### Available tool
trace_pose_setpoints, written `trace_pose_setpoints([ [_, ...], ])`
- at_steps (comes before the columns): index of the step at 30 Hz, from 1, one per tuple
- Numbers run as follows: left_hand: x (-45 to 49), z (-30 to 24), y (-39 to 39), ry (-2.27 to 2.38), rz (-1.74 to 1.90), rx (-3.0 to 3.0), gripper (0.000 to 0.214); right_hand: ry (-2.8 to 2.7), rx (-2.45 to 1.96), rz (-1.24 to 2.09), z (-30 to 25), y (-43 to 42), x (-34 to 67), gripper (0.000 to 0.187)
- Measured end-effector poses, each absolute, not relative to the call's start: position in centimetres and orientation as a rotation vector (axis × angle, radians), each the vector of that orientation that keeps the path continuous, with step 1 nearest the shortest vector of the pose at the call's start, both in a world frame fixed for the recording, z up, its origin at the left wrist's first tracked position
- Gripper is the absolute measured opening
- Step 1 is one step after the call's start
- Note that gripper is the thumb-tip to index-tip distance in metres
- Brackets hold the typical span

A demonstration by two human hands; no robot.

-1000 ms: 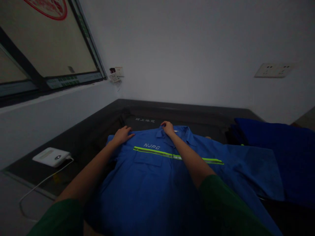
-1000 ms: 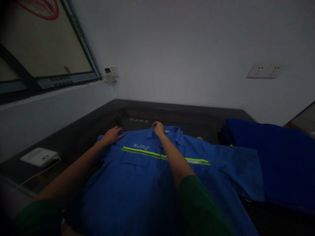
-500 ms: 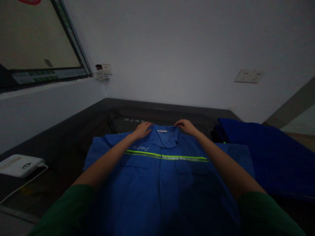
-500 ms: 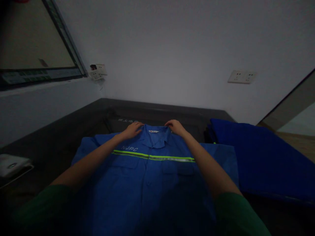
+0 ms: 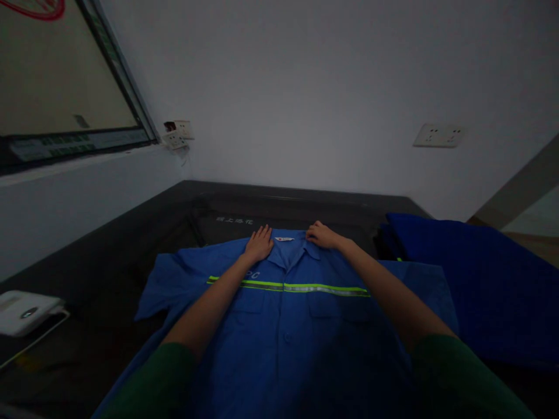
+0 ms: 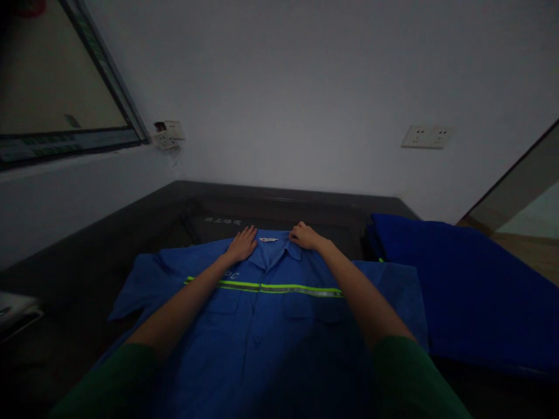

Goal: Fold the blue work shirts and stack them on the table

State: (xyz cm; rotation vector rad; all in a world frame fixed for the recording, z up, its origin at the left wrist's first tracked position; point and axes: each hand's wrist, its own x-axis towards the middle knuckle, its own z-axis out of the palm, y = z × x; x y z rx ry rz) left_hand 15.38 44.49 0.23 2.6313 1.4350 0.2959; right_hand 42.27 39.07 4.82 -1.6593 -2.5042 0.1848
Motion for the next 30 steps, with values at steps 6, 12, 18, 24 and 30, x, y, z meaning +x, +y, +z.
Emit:
trace_pose_setpoints([
  [6,15.6,0.8,43.8,1.490,0.287,2.614,0.055,-2.426,-1.755,0.164,4.0,39.3,41.6,0.020],
  [12,15.8,2.2,42.2,1.481,0.540,2.707,0.052,-2.301,-1.698,0.190,4.0,37.7,41.8,0.034],
  [18,18.7,3.2,38.0,0.918,0.406,2.743,0.048,-1.908,-1.829,0.148,4.1,34.2,44.1,0.036],
  [24,20.6,2.7,33.8,0.806,0.261,2.727,0.062,-1.886,-2.105,0.086,3.5,30.9,44.9,0.024],
  [30,20.7,3.0,32.4,0.979,0.093,2.779,0.066,-1.884,-2.295,-0.125,3.2,29.5,44.3,0.023],
])
